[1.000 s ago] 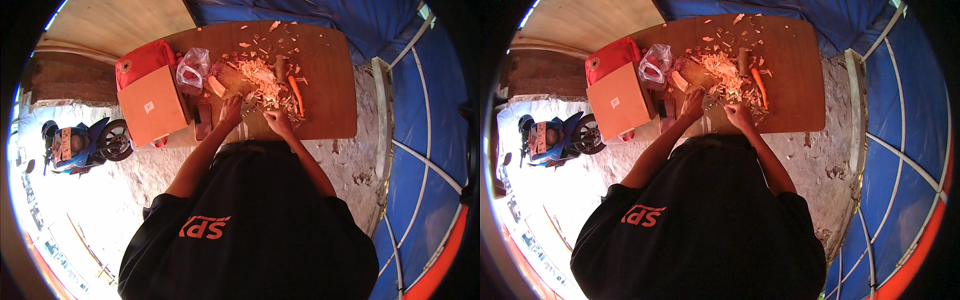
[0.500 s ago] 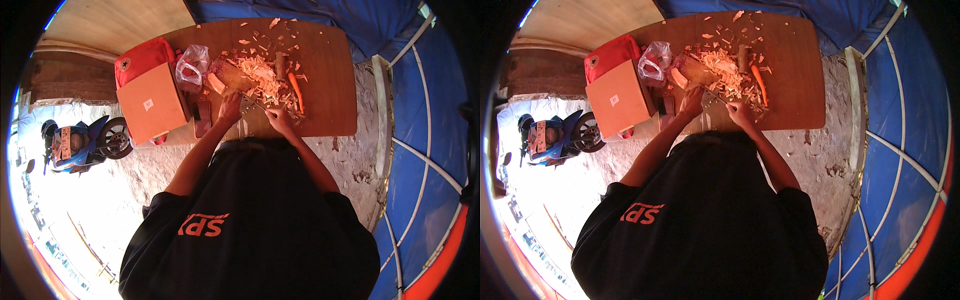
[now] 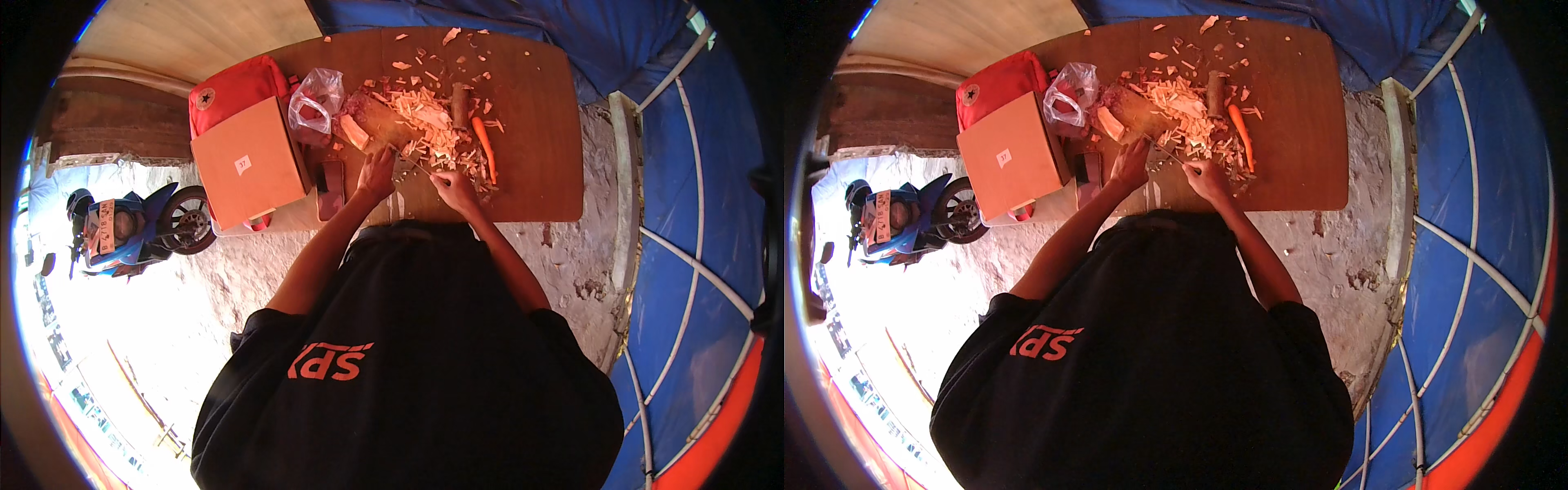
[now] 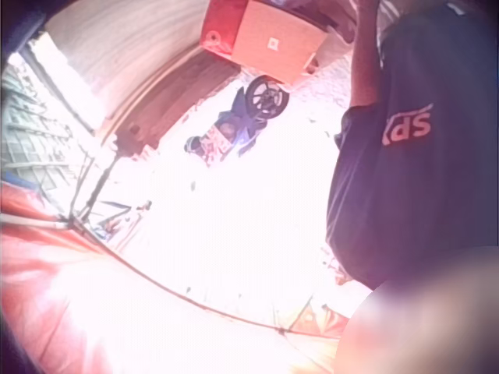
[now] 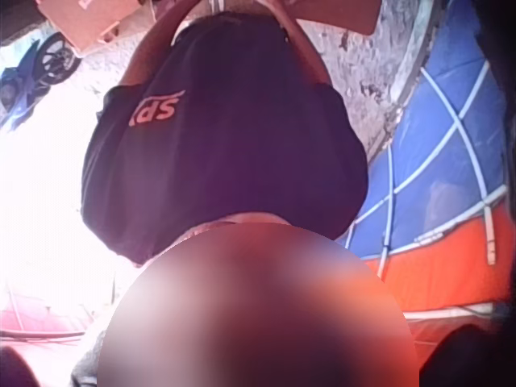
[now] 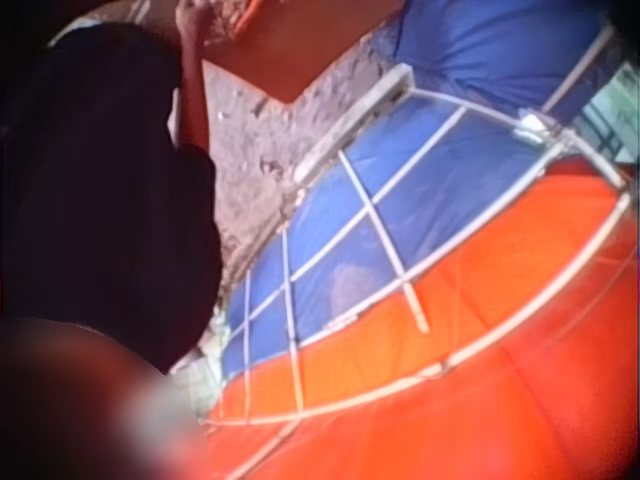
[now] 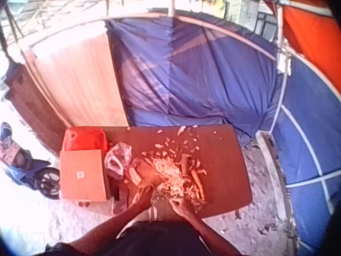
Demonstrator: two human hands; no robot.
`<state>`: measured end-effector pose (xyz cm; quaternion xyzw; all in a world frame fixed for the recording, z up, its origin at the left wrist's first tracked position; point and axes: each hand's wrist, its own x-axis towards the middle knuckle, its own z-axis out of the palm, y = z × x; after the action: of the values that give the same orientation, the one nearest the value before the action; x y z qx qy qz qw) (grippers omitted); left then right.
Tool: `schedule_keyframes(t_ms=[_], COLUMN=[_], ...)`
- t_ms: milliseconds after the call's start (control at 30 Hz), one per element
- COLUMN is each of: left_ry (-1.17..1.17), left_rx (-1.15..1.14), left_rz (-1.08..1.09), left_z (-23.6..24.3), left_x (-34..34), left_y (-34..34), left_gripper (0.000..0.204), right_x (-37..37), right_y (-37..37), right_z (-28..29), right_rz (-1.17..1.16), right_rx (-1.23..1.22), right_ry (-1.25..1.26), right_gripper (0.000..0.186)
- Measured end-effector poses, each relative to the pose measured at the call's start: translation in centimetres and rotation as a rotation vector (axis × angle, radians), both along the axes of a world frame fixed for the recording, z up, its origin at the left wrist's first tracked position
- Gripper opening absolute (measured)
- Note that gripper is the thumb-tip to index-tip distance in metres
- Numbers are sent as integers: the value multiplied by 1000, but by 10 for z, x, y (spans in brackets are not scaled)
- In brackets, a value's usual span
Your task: The person carves a small piece of wood using a knife, repeatedly shaving off thin layers to shape it. Wood shavings accumulate on the table as the carving continues.
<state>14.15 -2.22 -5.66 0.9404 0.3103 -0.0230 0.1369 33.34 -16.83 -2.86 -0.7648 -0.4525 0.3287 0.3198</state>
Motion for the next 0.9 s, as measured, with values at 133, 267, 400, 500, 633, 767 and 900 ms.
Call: schedule_keyframes(t_ms=[133, 267, 400, 500, 633, 767, 900], left_ry=[6, 27, 28, 11, -34, -74, -104], left_rx=[31, 21, -11, -22, -47, -111, -192], left_rz=[-26, -29, -12, 11, 22, 36, 59], left_z=[3, 4, 4, 6, 7, 5, -1], left_x=[0, -1, -1, -1, -3, -6, -9], left_y=[0, 1, 2, 1, -1, -2, -4], left_gripper=[67, 67, 69, 73, 78, 81, 80], right_x=[-4, -15, -17, -10, 5, 27, 20], right_y=[0, 18, 18, -7, -15, 13, 15], right_z=[4, 12, 11, 6, -1, 1, 5], right_rz=[-37, -42, -25, -17, -20, -104, -36], right_rx=[-130, -163, -68, -11, -51, -42, 0], right_ry=[-25, -94, -98, -68, -126, -90, 24], right_gripper=[30, 30, 32, 32, 33, 34, 33])
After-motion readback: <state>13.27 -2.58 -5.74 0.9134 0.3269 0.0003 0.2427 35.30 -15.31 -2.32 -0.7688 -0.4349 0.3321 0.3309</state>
